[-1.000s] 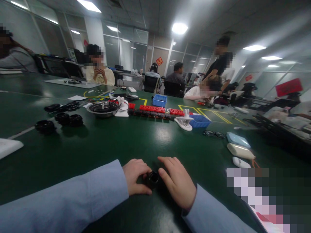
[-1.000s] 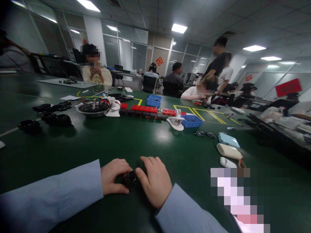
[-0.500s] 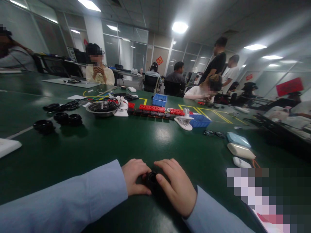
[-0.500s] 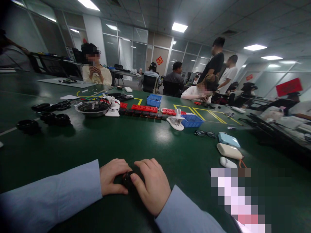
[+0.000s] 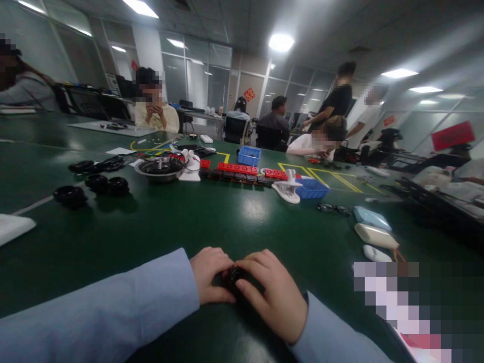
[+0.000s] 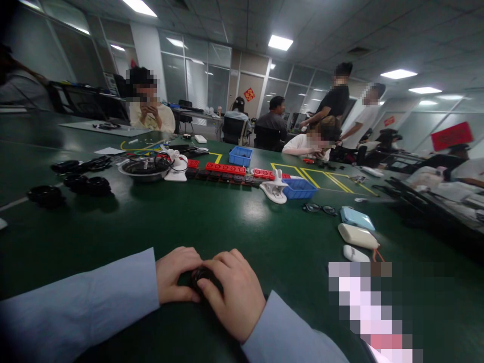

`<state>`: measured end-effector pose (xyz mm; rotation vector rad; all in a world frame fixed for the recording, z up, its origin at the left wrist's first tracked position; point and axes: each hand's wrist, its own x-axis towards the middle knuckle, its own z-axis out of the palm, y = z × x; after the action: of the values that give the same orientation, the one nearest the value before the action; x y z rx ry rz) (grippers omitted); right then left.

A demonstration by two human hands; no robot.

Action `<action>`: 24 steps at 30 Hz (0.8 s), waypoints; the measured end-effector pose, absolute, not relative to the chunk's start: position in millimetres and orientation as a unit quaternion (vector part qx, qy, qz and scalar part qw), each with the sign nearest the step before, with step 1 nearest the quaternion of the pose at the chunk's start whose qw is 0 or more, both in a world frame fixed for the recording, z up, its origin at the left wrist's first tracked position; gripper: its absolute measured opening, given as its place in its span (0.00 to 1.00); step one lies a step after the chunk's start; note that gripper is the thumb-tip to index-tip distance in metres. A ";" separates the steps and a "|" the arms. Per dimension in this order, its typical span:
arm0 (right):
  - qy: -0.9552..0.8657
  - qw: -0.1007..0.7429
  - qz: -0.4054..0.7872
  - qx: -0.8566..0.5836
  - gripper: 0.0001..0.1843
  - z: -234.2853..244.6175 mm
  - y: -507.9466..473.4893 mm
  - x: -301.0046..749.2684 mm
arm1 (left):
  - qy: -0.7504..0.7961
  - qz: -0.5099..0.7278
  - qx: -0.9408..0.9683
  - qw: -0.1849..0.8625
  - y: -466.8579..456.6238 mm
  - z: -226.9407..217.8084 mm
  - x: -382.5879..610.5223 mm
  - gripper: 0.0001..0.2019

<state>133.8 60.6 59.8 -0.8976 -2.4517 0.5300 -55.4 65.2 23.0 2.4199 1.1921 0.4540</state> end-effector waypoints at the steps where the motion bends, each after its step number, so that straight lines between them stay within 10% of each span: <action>1: -0.894 0.241 0.194 -0.325 0.10 60.0 60.0 133.9 | 0.427 0.163 0.866 0.204 65.1 23.5 -55.3 0.18; 24: -0.923 0.208 0.178 -0.270 0.16 70.2 48.7 129.3 | 0.421 0.156 0.870 0.202 65.7 26.3 -54.4 0.14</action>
<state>129.3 48.7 70.2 -0.7526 -2.5680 0.4966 -54.4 65.7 26.3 2.4310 1.1760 0.4365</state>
